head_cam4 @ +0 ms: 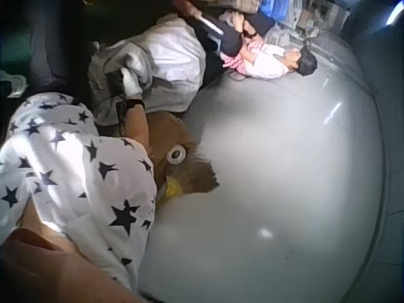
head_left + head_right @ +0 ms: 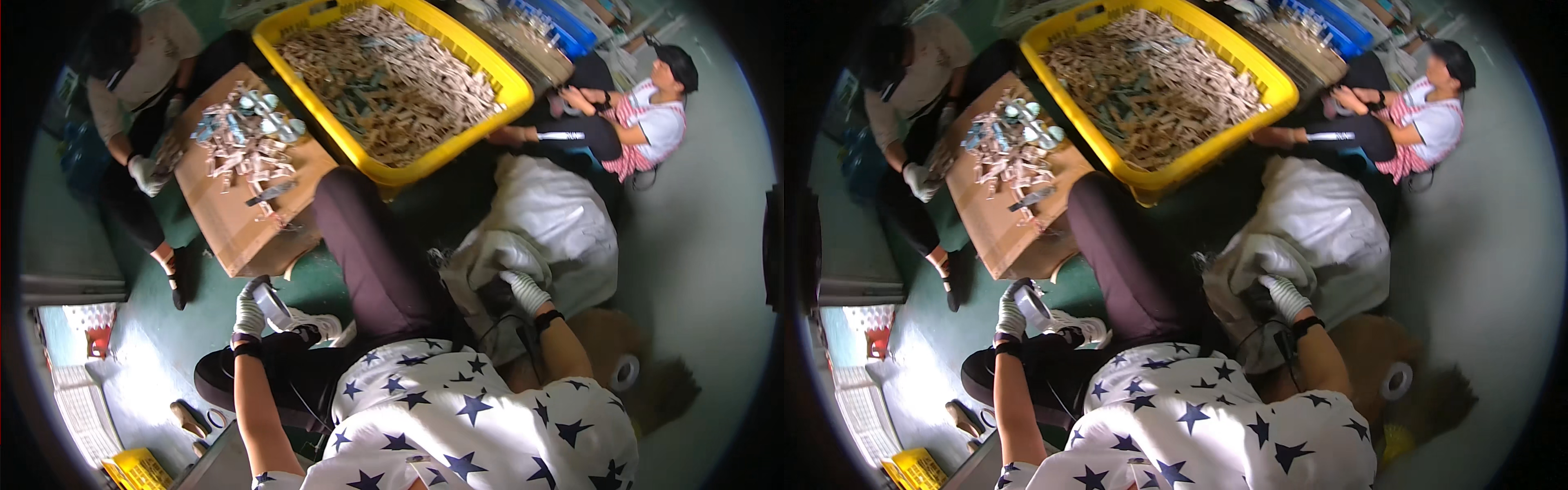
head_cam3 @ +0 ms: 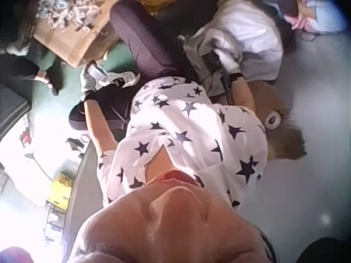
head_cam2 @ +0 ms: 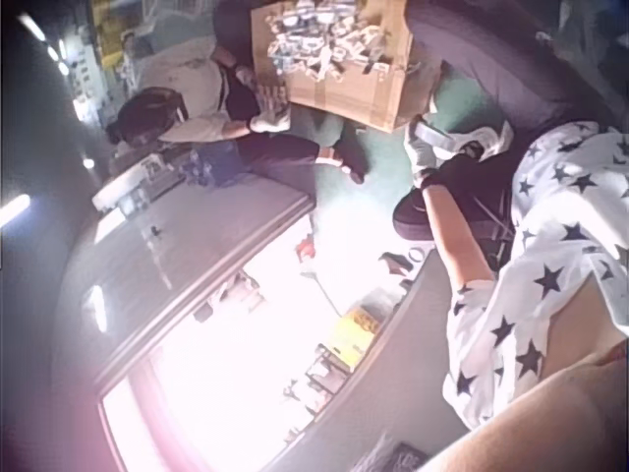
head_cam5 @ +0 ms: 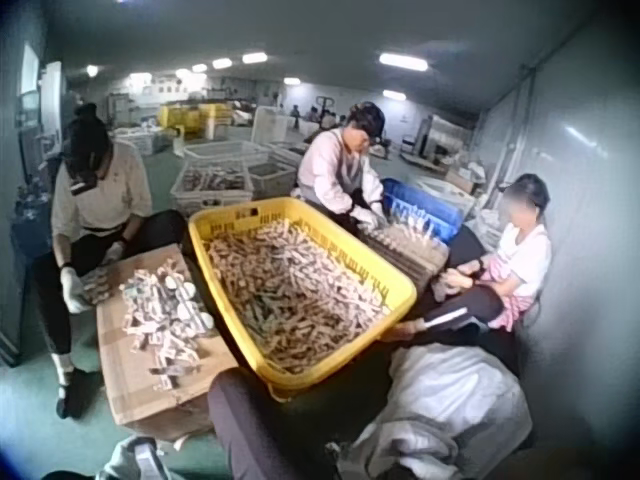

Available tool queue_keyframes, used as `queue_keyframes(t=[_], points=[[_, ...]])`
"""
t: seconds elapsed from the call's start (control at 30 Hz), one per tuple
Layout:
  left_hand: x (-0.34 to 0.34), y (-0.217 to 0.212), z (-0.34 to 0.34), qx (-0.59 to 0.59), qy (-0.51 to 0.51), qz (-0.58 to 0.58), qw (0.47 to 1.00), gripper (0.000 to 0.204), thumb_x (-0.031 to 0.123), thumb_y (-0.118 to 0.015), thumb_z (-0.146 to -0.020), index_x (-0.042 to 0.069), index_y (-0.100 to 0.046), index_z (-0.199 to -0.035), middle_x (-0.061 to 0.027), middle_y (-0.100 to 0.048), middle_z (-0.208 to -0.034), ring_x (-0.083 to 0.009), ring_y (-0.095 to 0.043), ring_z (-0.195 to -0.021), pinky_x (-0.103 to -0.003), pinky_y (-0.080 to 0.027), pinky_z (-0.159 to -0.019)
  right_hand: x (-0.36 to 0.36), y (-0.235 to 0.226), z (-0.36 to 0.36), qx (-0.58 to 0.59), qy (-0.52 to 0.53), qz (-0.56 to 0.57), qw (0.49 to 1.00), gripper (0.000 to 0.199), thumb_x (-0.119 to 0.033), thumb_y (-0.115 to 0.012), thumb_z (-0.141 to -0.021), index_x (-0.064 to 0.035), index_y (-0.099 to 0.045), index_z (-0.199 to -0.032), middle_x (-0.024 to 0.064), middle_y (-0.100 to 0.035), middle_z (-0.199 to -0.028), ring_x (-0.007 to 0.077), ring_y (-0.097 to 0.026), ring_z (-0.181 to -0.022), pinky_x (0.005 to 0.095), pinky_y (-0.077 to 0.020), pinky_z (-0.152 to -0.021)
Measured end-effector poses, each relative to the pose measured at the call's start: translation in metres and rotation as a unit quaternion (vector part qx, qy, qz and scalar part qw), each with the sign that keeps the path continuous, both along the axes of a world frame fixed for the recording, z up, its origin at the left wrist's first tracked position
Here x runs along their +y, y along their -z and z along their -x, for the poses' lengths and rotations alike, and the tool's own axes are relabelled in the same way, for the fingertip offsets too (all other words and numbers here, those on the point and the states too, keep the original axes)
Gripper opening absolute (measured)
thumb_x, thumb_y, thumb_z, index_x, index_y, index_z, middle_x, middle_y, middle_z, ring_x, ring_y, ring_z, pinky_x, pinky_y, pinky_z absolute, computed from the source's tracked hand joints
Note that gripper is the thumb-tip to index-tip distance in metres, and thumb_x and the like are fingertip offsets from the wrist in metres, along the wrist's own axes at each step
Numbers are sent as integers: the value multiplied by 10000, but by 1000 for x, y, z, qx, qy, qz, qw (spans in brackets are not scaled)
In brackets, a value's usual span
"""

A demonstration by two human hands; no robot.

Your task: Sorting small plastic and metal components from a large bin and packing them into bags while sitting on the floor.

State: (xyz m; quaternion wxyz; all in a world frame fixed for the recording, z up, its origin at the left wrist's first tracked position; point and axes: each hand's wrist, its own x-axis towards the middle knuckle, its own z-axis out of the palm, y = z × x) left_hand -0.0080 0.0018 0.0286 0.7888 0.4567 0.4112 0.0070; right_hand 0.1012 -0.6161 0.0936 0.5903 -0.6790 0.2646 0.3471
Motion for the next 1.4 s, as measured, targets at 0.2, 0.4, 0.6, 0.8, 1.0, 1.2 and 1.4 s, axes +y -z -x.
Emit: queue_keyframes(t=[0.2,0.4,0.6,0.8,1.0,1.2,1.4], points=[[-12,5,-18,-9,4,28,1000,190,190,-624,-814,33,-672,-908,-76,-662,-845,-214,-620,-786,-318,-510,-764,-164,220,94,-126,-257,148,947,271,-246,-503,-916,-23,-637,-992,82,-669,-906,217,-632,-813,333,-506,-760],[-11,8,-21,25,-34,82,996,198,191,-623,-829,36,-651,-950,-67,-660,-853,-212,-621,-787,-340,-518,-762,-175,304,101,-174,-498,472,707,213,-129,-518,-849,-77,-669,-989,179,-658,-1032,329,-617,-1014,422,-487,-859],[-11,0,-30,43,-20,77,996,183,210,-627,-834,67,-652,-946,-56,-640,-858,-206,-611,-792,-344,-513,-756,-142,306,40,-25,-557,487,672,225,-165,-540,-850,-97,-688,-1005,156,-659,-1075,299,-606,-1069,430,-474,-892],[25,30,-15,82,-2,88,993,309,295,-475,-932,114,-553,-1170,-62,-609,-1017,-237,-576,-940,-394,-505,-814,-122,311,7,9,-560,444,700,239,-178,-528,-861,-92,-681,-1024,157,-649,-1097,297,-602,-1077,428,-471,-897],[76,62,3,61,202,-120,970,277,253,-445,-942,83,-520,-1148,-73,-602,-1049,-214,-581,-956,-380,-513,-825,-125,317,16,38,-576,392,717,255,-190,-515,-872,-87,-673,-1043,158,-639,-1119,296,-598,-1085,426,-469,-902],[27,46,-15,15,157,-99,982,225,260,-619,-805,79,-605,-938,-55,-668,-837,-201,-642,-796,-326,-516,-768,-136,317,44,82,-584,365,721,271,-203,-503,-883,-81,-666,-1062,159,-628,-1141,294,-593,-1093,424,-466,-908],[-7,33,-30,-2,253,-281,926,157,244,-624,-761,109,-656,-834,-68,-665,-846,-224,-640,-791,-350,-499,-698,-107,319,55,100,-578,358,726,287,-215,-491,-894,-76,-658,-1081,159,-618,-1163,292,-589,-1101,422,-463,-913]])
